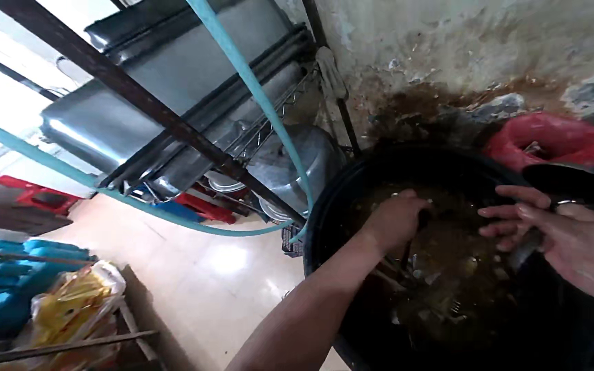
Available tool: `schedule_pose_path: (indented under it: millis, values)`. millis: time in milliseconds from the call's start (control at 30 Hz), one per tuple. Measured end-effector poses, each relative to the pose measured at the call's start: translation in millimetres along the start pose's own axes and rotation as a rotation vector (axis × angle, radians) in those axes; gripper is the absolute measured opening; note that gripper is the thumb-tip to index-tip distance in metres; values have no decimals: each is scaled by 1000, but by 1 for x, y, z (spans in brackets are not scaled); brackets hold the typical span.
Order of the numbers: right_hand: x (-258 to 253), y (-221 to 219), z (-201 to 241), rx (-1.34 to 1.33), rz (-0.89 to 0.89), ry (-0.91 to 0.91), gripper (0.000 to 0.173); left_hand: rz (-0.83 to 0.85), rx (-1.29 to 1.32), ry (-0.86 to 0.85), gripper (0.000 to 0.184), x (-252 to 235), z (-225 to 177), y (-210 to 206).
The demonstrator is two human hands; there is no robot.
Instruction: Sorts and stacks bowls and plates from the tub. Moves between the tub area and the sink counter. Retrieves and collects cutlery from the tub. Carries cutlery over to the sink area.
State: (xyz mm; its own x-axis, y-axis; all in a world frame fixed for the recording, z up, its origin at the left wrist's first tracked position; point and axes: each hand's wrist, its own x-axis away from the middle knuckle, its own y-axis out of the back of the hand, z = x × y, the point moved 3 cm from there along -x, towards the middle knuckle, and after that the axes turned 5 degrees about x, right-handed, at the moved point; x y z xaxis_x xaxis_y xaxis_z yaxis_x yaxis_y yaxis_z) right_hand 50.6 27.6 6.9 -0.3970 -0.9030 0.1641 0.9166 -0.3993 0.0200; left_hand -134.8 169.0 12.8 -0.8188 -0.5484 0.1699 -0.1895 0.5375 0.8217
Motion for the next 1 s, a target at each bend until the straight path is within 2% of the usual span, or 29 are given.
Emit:
schedule_pose_path:
  millis: [133, 200, 267, 367, 400, 433, 467, 533, 600, 667, 767, 867, 933, 1000]
  values:
    - [1, -22, -30, -169, -40, -180, 32, -293, 142, -268, 27, 5, -37, 28]
    - [5, -34, -45, -244, -16, -217, 29, -357, 257, -295, 26, -1, -51, 23]
    - [10, -39, -55, -296, 7, -225, 30, -335, 362, -212, 26, -11, -57, 13]
    - [18, -29, -71, -234, -38, -237, 23, -131, 554, 20, 30, -24, -50, -9]
    - [20, -23, -78, -201, -71, -264, 19, -42, 533, 70, 38, -26, -42, -20]
    - [22, -17, -85, -182, -111, -285, 17, 64, 409, 109, 46, -24, -32, -34]
    - [24, -12, -90, -171, -154, -298, 17, 158, 180, 141, 47, -18, -20, -48]
    - [28, -2, -98, -204, -229, -310, 15, 361, -207, 207, 38, 5, 3, -76]
    - [34, 6, -100, -223, -225, -360, 26, 549, -366, 276, 36, 30, 17, -90]
    - [38, 10, -106, -226, -185, -380, 33, 599, -394, 293, 30, 52, 14, -84]
    - [40, 6, -112, -236, -133, -389, 24, 536, -425, 358, 24, 78, -13, -48]
    - [42, -2, -112, -247, -76, -454, 21, 300, -444, 364, 22, 91, -16, -16]
    - [45, -9, -113, -255, -58, -502, 23, 132, -176, 410, 29, 86, -5, -15]
    - [46, -18, -112, -349, -28, -551, 31, -8, 337, 478, 28, 74, 5, -38]
